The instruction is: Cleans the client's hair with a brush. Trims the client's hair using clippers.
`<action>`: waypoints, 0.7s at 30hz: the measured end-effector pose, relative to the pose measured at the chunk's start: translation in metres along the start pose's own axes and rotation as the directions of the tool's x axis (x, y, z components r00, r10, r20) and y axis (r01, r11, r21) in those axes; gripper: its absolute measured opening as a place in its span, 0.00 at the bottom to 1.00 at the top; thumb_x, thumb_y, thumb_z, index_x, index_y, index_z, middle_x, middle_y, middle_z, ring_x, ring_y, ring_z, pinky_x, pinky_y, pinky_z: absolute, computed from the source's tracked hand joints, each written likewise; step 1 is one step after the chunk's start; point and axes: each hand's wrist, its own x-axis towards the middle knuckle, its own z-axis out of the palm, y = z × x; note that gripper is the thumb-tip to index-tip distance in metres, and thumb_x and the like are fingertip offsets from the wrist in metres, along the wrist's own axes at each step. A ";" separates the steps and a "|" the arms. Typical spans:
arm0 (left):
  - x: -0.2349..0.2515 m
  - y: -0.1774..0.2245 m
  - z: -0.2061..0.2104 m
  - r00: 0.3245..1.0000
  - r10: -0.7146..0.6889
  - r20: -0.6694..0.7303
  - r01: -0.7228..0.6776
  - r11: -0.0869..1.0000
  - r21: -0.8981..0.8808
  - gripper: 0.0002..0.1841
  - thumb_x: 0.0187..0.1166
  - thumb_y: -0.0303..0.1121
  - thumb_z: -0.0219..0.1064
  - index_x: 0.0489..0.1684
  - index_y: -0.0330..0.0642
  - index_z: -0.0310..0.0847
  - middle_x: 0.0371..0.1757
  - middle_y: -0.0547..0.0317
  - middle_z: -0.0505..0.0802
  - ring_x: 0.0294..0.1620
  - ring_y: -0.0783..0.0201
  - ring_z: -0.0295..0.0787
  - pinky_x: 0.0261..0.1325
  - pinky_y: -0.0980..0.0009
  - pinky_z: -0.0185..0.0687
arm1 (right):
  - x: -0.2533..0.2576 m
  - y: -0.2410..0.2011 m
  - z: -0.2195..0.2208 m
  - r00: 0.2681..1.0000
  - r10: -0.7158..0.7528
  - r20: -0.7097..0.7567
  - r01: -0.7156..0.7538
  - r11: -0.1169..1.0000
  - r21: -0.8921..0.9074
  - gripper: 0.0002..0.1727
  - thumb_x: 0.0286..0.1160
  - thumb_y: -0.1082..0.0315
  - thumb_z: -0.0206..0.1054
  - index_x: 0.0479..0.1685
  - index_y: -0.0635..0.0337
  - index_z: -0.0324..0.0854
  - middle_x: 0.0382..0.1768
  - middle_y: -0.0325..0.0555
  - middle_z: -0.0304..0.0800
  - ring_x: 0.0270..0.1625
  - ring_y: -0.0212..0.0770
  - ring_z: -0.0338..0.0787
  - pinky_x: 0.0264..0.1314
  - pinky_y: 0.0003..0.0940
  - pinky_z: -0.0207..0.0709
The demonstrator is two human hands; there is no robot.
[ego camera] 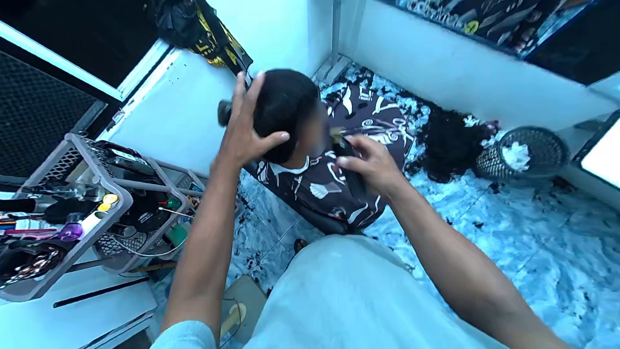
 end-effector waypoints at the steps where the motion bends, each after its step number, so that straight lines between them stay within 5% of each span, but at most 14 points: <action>1: -0.026 0.008 0.008 0.981 0.042 -0.190 -0.043 0.999 -0.004 0.57 0.65 0.69 0.73 0.92 0.42 0.57 0.93 0.33 0.56 0.94 0.40 0.52 0.92 0.41 0.57 | -0.019 -0.002 -0.018 0.998 0.062 0.002 -0.062 0.988 0.142 0.28 0.74 0.57 0.71 0.75 0.52 0.74 0.59 0.53 0.89 0.38 0.48 0.93 0.28 0.43 0.90; 3: -0.082 0.044 0.051 0.918 0.128 -0.376 -0.139 0.990 -0.003 0.44 0.70 0.67 0.69 0.79 0.43 0.70 0.85 0.41 0.71 0.87 0.47 0.64 0.87 0.47 0.62 | -0.055 0.008 -0.060 0.988 0.152 0.025 -0.151 0.919 0.363 0.33 0.83 0.43 0.63 0.83 0.42 0.59 0.68 0.52 0.87 0.33 0.49 0.95 0.21 0.41 0.89; 4: -0.097 0.068 0.082 0.900 0.182 -0.397 -0.220 0.974 -0.051 0.37 0.70 0.66 0.72 0.66 0.44 0.82 0.74 0.44 0.82 0.79 0.51 0.76 0.81 0.50 0.72 | -0.070 0.016 -0.078 0.978 0.209 0.007 -0.193 0.890 0.414 0.35 0.83 0.36 0.60 0.82 0.41 0.56 0.66 0.50 0.90 0.28 0.47 0.94 0.19 0.39 0.88; 6: -0.081 0.110 0.126 0.861 0.282 -0.423 -0.347 0.934 -0.083 0.31 0.77 0.64 0.67 0.48 0.40 0.92 0.52 0.47 0.96 0.58 0.55 0.94 0.61 0.56 0.90 | -0.088 0.031 -0.098 0.945 0.321 -0.065 -0.263 0.863 0.432 0.37 0.77 0.29 0.59 0.73 0.46 0.66 0.53 0.46 0.96 0.18 0.40 0.89 0.15 0.34 0.84; 8: -0.034 0.132 0.136 0.868 0.176 -0.464 -0.280 0.946 -0.164 0.25 0.81 0.53 0.67 0.42 0.34 0.90 0.46 0.46 0.96 0.52 0.56 0.95 0.59 0.57 0.92 | -0.096 0.041 -0.110 0.925 0.372 -0.079 -0.309 0.857 0.412 0.36 0.78 0.29 0.58 0.68 0.49 0.67 0.44 0.46 0.96 0.14 0.37 0.84 0.13 0.32 0.82; 9: -0.014 0.140 0.130 0.913 0.017 -0.408 -0.123 0.965 -0.233 0.20 0.80 0.44 0.68 0.43 0.30 0.88 0.43 0.47 0.95 0.49 0.59 0.94 0.57 0.61 0.91 | -0.098 0.045 -0.114 0.920 0.386 -0.074 -0.325 0.854 0.405 0.34 0.80 0.30 0.57 0.67 0.49 0.67 0.42 0.45 0.96 0.13 0.37 0.83 0.12 0.32 0.81; 10: -0.002 0.155 0.117 0.952 -0.241 -0.190 0.172 0.932 -0.317 0.17 0.84 0.40 0.65 0.48 0.31 0.87 0.41 0.52 0.94 0.43 0.66 0.92 0.52 0.67 0.90 | -0.099 0.048 -0.118 0.917 0.394 -0.057 -0.341 0.850 0.402 0.33 0.81 0.30 0.55 0.66 0.48 0.68 0.40 0.45 0.96 0.12 0.36 0.83 0.12 0.32 0.81; 11: 0.005 0.170 0.104 0.871 -0.460 0.171 0.490 0.791 -0.368 0.18 0.91 0.43 0.57 0.55 0.34 0.83 0.39 0.54 0.92 0.35 0.69 0.89 0.44 0.69 0.88 | -0.102 0.050 -0.123 0.918 0.396 -0.032 -0.351 0.846 0.402 0.33 0.82 0.29 0.53 0.64 0.47 0.72 0.38 0.44 0.96 0.13 0.36 0.84 0.12 0.32 0.81; 13: 0.001 0.179 0.105 0.559 -0.403 0.725 0.785 0.538 -0.306 0.27 0.94 0.53 0.48 0.61 0.36 0.79 0.33 0.48 0.93 0.22 0.60 0.88 0.27 0.63 0.87 | -0.098 0.055 -0.134 0.929 0.369 0.019 -0.340 0.834 0.434 0.31 0.81 0.32 0.52 0.59 0.47 0.83 0.36 0.44 0.96 0.16 0.37 0.87 0.14 0.34 0.83; 14: -0.006 0.180 0.111 0.496 -0.323 0.806 0.785 0.564 -0.257 0.30 0.93 0.55 0.47 0.58 0.34 0.81 0.33 0.46 0.93 0.22 0.57 0.88 0.27 0.60 0.87 | -0.096 0.059 -0.139 0.934 0.357 0.030 -0.331 0.828 0.452 0.30 0.80 0.34 0.53 0.59 0.48 0.84 0.37 0.45 0.96 0.18 0.39 0.89 0.16 0.36 0.84; 15: -0.008 0.180 0.115 0.526 -0.311 0.792 0.728 0.646 -0.230 0.30 0.93 0.56 0.48 0.54 0.34 0.83 0.34 0.48 0.93 0.26 0.58 0.89 0.33 0.59 0.87 | -0.094 0.062 -0.142 0.934 0.355 0.026 -0.325 0.821 0.468 0.29 0.80 0.35 0.56 0.61 0.48 0.82 0.39 0.46 0.96 0.21 0.42 0.90 0.18 0.39 0.86; 17: -0.005 0.180 0.120 0.726 -0.399 0.561 0.602 0.763 -0.235 0.27 0.88 0.55 0.58 0.55 0.38 0.88 0.42 0.50 0.94 0.41 0.58 0.92 0.53 0.52 0.88 | -0.094 0.065 -0.146 0.933 0.360 0.016 -0.323 0.815 0.481 0.31 0.79 0.35 0.62 0.68 0.47 0.69 0.43 0.49 0.96 0.24 0.49 0.93 0.21 0.46 0.89; 19: -0.001 0.176 0.127 0.905 -0.382 0.186 0.417 0.883 -0.214 0.24 0.83 0.53 0.66 0.55 0.39 0.89 0.44 0.54 0.95 0.44 0.60 0.94 0.53 0.54 0.91 | -0.091 0.063 -0.144 0.935 0.354 0.007 -0.320 0.836 0.446 0.34 0.75 0.30 0.64 0.69 0.43 0.67 0.32 0.45 0.93 0.16 0.43 0.88 0.14 0.42 0.85; 21: -0.006 0.162 0.130 0.961 -0.214 -0.177 0.192 0.972 -0.133 0.20 0.78 0.50 0.72 0.44 0.39 0.92 0.39 0.57 0.96 0.39 0.63 0.94 0.43 0.60 0.92 | -0.084 0.059 -0.140 0.950 0.306 0.055 -0.303 0.873 0.381 0.34 0.75 0.29 0.63 0.67 0.42 0.68 0.22 0.39 0.84 0.11 0.38 0.81 0.10 0.36 0.80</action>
